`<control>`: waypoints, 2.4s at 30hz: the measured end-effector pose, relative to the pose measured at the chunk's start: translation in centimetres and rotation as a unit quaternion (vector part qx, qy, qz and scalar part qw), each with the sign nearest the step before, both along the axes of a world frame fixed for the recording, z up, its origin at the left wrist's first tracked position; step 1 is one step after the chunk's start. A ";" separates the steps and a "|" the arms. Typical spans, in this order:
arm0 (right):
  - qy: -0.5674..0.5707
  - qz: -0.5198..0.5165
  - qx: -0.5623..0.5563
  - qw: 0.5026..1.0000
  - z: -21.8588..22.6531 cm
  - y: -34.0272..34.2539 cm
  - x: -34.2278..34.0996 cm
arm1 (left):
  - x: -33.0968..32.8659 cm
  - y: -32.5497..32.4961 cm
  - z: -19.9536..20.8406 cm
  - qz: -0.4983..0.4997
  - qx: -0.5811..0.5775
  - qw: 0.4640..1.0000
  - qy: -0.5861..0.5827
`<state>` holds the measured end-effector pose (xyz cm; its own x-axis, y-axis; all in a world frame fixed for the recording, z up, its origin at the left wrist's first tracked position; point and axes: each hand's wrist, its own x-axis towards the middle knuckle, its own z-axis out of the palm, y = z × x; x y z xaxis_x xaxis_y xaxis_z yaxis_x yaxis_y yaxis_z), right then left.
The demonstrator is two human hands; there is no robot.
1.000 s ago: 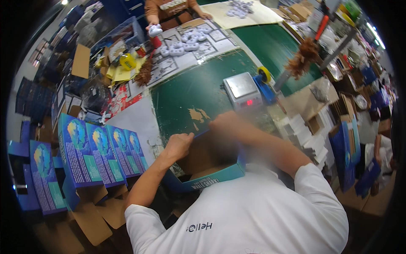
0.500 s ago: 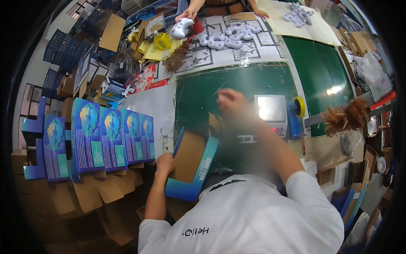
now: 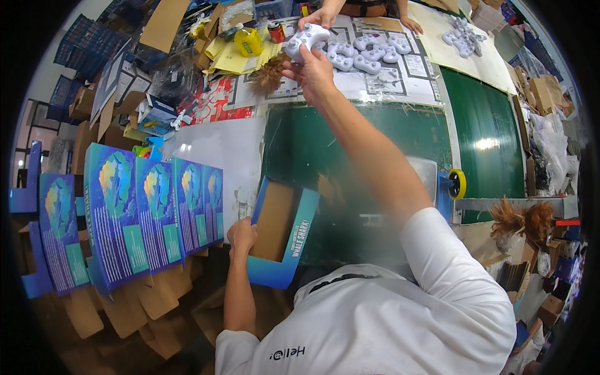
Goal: The person assembles blue cardboard boxes at a workbench, folds the flaps, and places white rectangular items inside. The person uses a digital scale to weigh items and a tape dispenser to seal the boxes, then stacks the finished boxes.
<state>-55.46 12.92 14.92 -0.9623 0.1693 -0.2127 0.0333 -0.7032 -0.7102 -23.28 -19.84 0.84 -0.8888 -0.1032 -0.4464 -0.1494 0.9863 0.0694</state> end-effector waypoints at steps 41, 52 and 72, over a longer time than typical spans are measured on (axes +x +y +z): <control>0.059 0.099 0.453 0.884 3.9 14.6 40.6 | -0.8 26.1 20.2 0.086 0.667 0.739 -0.027; 0.144 0.046 0.541 0.827 3.8 14.8 40.9 | -0.5 26.9 19.6 0.086 0.685 0.723 -0.035; 0.001 0.135 0.251 0.959 -0.3 14.5 39.6 | -1.1 27.9 19.2 0.091 0.602 0.790 0.079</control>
<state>-15.83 27.39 14.64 -0.9858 -0.0053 -0.1676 0.1640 -0.2391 -0.9571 -24.38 8.05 20.00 -0.9626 0.1790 -0.2035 -0.1766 0.1552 0.9720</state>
